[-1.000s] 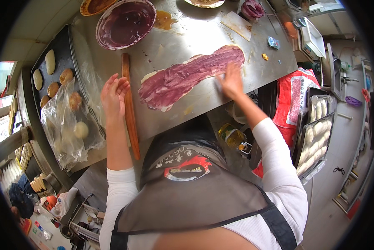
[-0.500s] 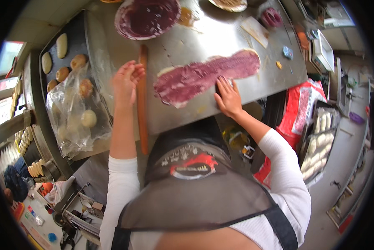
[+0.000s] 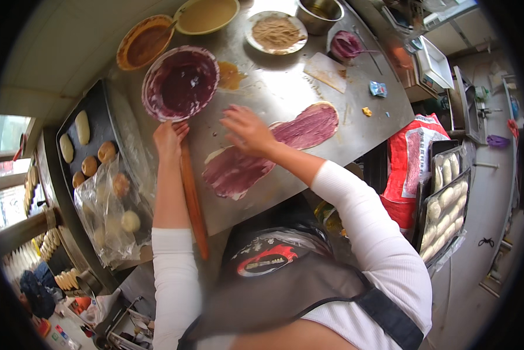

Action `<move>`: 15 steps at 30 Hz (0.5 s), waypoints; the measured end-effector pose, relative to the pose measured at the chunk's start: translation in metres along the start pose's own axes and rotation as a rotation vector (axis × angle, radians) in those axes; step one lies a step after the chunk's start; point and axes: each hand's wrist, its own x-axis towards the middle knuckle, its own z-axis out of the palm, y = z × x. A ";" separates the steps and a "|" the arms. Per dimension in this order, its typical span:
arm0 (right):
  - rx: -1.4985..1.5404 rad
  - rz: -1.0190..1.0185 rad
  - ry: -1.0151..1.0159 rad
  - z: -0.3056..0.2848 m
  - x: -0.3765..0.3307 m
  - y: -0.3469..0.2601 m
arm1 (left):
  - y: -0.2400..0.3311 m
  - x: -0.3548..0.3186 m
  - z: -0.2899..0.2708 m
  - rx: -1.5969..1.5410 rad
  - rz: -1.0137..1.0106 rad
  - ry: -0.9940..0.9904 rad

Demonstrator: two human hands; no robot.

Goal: The person prepares purple-filled dough sticks by rolling out dough balls, spreading purple paste, adding shredded filling, and rolling them into logs. The finished items are placed on a tray. A customer is briefly visible in the background.

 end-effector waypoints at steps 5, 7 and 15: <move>0.184 0.870 0.810 -0.143 -0.035 0.156 | -0.003 -0.027 -0.004 0.007 0.035 0.101; 0.149 0.938 0.930 -0.186 -0.033 0.231 | -0.008 -0.053 0.002 0.056 0.043 0.141; -0.206 0.680 0.735 -0.213 -0.020 0.326 | -0.057 -0.166 0.055 0.166 -0.062 0.186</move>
